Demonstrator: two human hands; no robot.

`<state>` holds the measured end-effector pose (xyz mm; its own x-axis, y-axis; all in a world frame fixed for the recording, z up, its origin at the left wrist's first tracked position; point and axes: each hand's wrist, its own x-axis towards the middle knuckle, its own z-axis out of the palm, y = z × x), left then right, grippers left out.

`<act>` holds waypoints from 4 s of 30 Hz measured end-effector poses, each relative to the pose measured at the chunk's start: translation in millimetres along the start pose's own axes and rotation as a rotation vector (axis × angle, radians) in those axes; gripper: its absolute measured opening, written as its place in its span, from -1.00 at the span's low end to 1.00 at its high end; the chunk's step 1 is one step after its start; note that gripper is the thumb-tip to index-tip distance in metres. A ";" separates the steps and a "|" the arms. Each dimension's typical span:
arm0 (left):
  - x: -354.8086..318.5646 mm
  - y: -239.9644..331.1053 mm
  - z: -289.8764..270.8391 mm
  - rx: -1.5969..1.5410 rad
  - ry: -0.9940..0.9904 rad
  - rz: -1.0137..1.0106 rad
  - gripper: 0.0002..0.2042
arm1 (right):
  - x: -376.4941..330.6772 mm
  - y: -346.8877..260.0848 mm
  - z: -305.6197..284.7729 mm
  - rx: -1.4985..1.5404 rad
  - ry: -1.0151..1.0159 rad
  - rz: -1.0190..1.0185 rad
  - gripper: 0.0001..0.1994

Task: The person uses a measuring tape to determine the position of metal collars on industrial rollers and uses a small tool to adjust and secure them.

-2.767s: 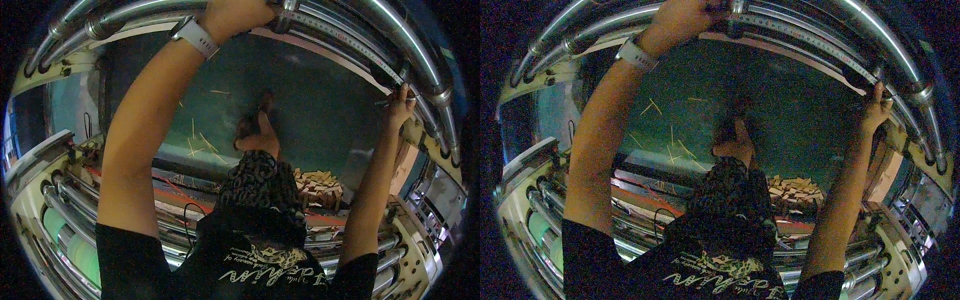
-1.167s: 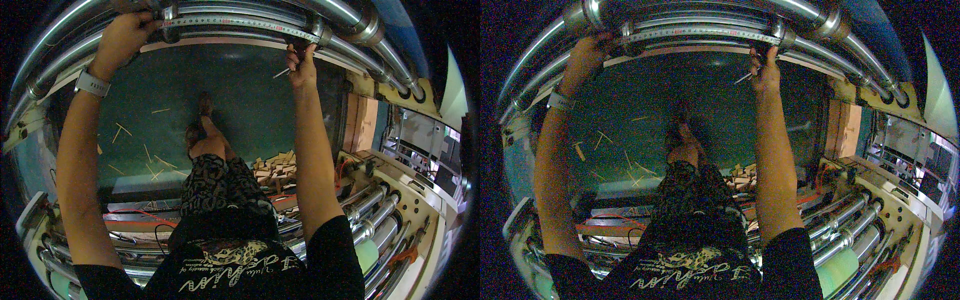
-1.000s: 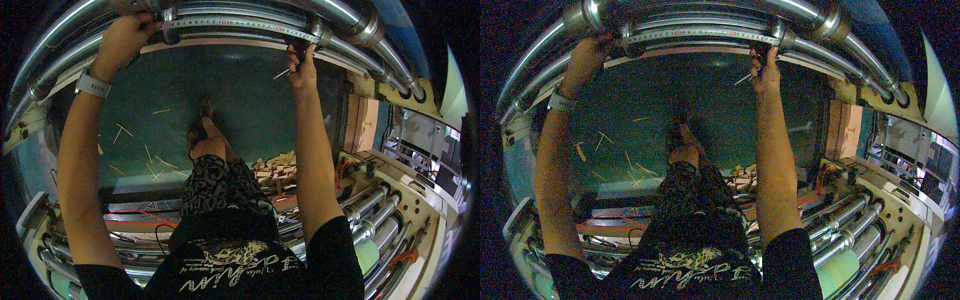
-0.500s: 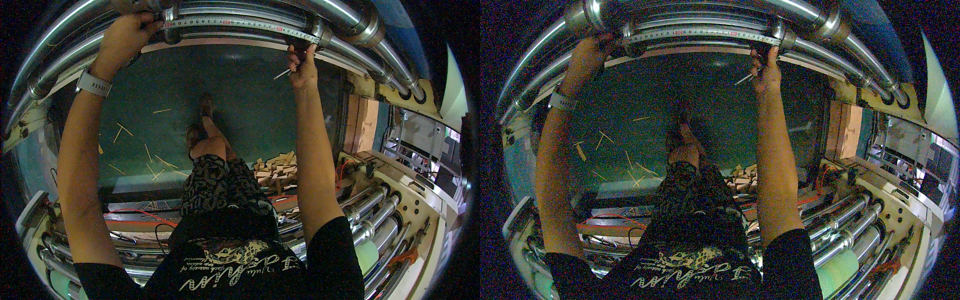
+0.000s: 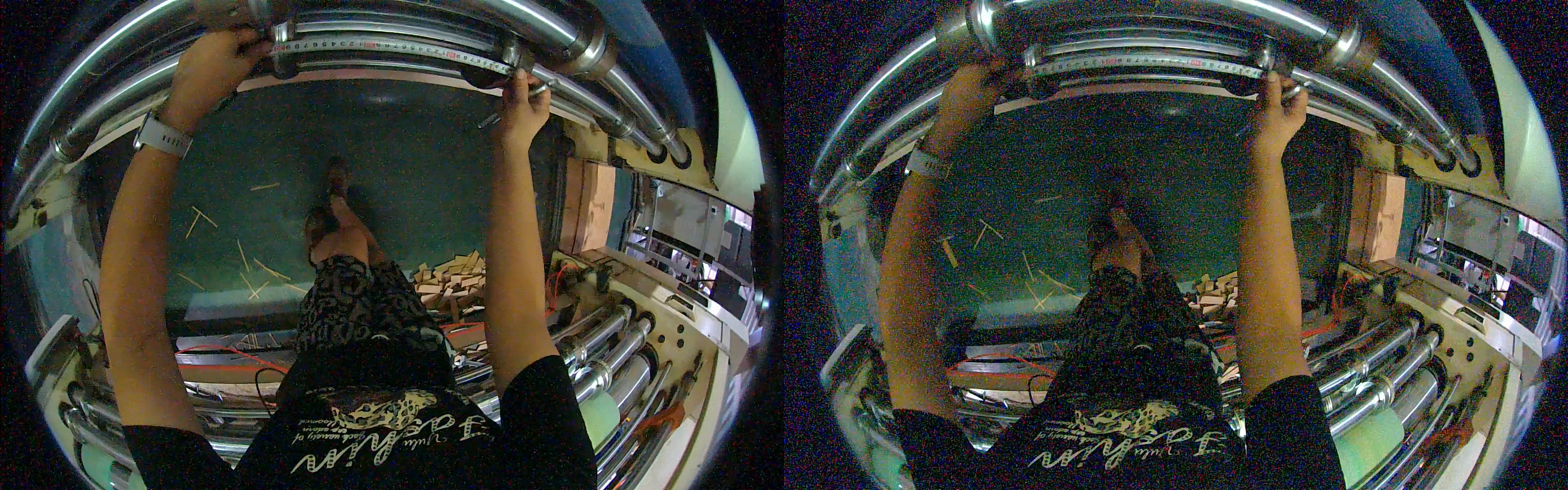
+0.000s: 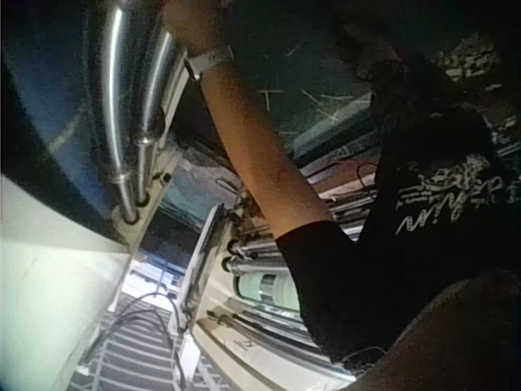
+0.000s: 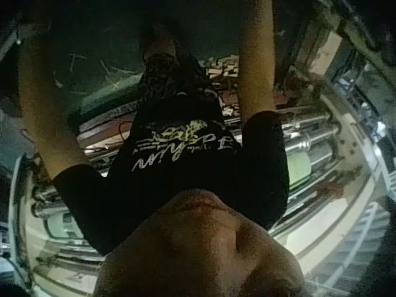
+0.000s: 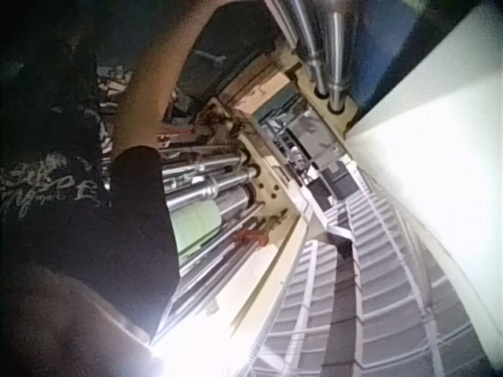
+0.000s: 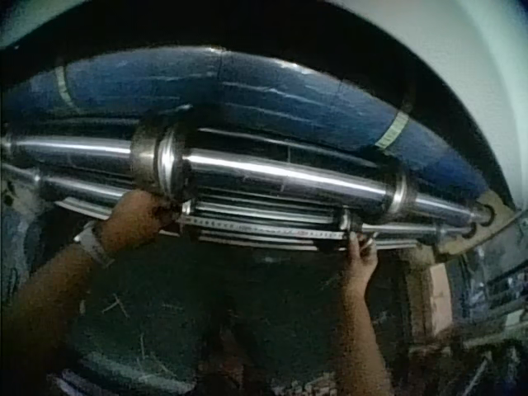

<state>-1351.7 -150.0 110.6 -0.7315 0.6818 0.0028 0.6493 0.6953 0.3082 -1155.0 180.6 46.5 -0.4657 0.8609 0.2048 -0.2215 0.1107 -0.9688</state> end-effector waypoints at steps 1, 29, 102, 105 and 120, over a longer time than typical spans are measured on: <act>1.5 -0.8 1.4 -0.012 -0.019 -0.013 -0.74 | 10.1 6.8 -3.3 -0.042 -0.024 -0.044 -0.85; 6.3 -17.4 9.4 0.109 0.025 0.105 -0.68 | 23.9 22.7 -24.2 -0.202 -0.135 -0.109 -0.87; 3.4 -15.6 8.8 0.094 0.065 0.093 -0.72 | 3.5 14.6 0.6 -0.078 0.064 0.026 -0.90; -0.7 -6.9 4.2 0.099 0.081 0.067 -0.73 | 8.8 16.3 1.6 -0.078 0.057 -0.113 -0.84; -1.5 -13.3 7.0 0.026 0.054 0.086 -0.65 | 12.3 8.8 0.1 -0.072 -0.078 -0.066 -0.85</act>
<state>-1357.8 -158.7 99.8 -0.6822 0.7268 0.0794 0.7151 0.6406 0.2798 -1162.7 192.1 40.5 -0.5177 0.8099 0.2760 -0.1931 0.2036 -0.9598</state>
